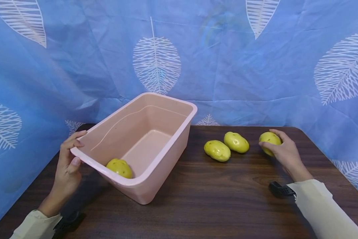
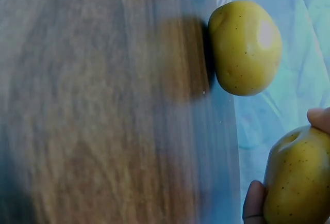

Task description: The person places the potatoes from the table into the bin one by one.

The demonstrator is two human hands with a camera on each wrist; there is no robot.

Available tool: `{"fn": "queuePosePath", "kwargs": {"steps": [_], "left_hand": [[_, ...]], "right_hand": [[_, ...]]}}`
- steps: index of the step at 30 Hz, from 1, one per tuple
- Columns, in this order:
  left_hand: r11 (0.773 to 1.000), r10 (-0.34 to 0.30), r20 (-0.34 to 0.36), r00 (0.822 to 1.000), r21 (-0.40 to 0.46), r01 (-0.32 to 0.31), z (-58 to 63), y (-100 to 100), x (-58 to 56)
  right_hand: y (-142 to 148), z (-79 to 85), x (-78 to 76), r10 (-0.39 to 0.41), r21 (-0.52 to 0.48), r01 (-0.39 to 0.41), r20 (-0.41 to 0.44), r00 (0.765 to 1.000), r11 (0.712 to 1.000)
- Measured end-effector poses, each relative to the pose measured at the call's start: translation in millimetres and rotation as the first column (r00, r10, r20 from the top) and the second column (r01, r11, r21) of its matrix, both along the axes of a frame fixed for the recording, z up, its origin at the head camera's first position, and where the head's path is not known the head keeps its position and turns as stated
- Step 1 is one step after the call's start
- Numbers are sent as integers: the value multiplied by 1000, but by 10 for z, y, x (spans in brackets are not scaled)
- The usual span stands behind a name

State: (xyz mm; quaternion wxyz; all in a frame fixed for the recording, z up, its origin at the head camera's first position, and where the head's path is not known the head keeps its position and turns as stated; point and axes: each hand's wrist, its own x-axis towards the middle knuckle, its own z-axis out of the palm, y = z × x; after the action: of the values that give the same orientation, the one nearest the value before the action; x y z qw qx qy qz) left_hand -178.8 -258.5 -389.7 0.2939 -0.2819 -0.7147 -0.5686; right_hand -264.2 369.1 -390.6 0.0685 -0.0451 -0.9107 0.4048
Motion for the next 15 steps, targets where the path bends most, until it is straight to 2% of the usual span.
{"fn": "queuePosePath", "kwargs": {"steps": [8, 15], "left_hand": [[999, 25, -7, 1000, -24, -26, -1, -4, -1], [1000, 21, -1, 1000, -15, -21, 2, 1, -1]], "right_hand": [[5, 15, 5, 6, -66, -9, -42, 999, 998], [-35, 79, 28, 35, -1, -35, -63, 997, 999]]}}
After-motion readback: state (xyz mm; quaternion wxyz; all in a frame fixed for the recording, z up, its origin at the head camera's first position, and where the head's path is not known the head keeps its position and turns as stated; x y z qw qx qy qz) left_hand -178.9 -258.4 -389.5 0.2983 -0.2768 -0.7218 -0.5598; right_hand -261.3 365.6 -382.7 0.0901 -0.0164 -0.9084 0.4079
